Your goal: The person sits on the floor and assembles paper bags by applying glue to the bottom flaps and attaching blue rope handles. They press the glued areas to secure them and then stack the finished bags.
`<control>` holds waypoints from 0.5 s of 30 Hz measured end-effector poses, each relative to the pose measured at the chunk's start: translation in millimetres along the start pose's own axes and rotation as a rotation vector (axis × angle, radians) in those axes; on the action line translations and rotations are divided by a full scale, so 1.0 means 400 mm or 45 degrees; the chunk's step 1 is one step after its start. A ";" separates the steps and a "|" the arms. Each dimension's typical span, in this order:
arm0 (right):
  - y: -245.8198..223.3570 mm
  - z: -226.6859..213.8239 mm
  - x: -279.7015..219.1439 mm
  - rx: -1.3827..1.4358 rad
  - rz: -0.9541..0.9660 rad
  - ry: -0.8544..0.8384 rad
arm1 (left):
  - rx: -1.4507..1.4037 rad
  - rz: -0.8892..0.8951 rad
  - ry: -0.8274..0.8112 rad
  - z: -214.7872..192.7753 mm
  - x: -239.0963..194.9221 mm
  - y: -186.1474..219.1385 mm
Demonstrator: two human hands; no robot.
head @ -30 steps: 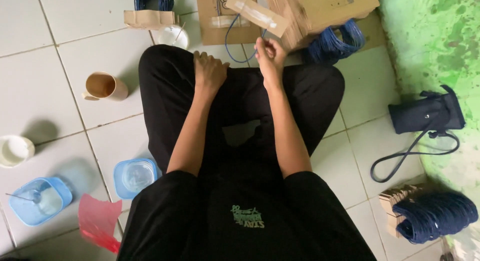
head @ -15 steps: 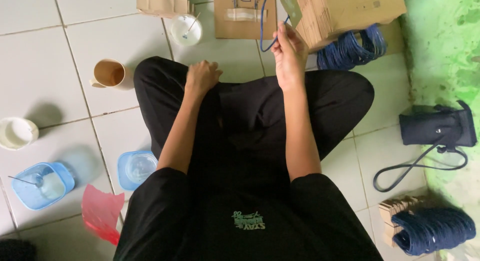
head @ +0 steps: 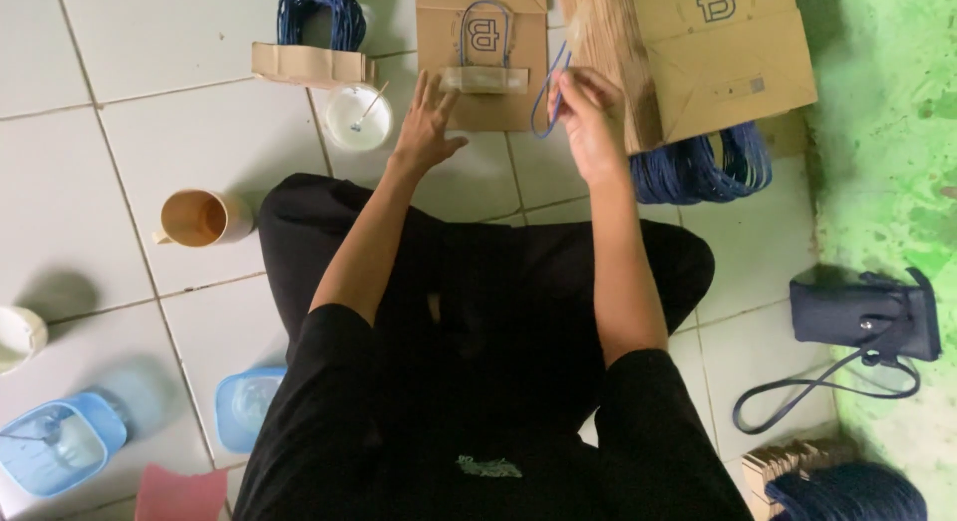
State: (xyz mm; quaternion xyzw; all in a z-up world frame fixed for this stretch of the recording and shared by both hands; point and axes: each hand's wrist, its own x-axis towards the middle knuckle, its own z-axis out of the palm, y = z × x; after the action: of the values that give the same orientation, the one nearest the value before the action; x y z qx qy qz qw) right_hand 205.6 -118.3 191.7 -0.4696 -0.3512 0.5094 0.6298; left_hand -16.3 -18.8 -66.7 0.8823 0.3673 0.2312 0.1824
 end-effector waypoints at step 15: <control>0.145 -0.073 0.083 -0.057 0.180 0.139 | 0.333 -0.237 -0.179 0.001 0.049 0.079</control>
State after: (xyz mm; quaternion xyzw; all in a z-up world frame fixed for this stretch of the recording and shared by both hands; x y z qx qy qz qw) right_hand 222.4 -90.7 126.5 -0.5342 -0.2935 0.5183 0.5998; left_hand 14.1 -25.5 -46.0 0.8746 0.4607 0.1014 0.1118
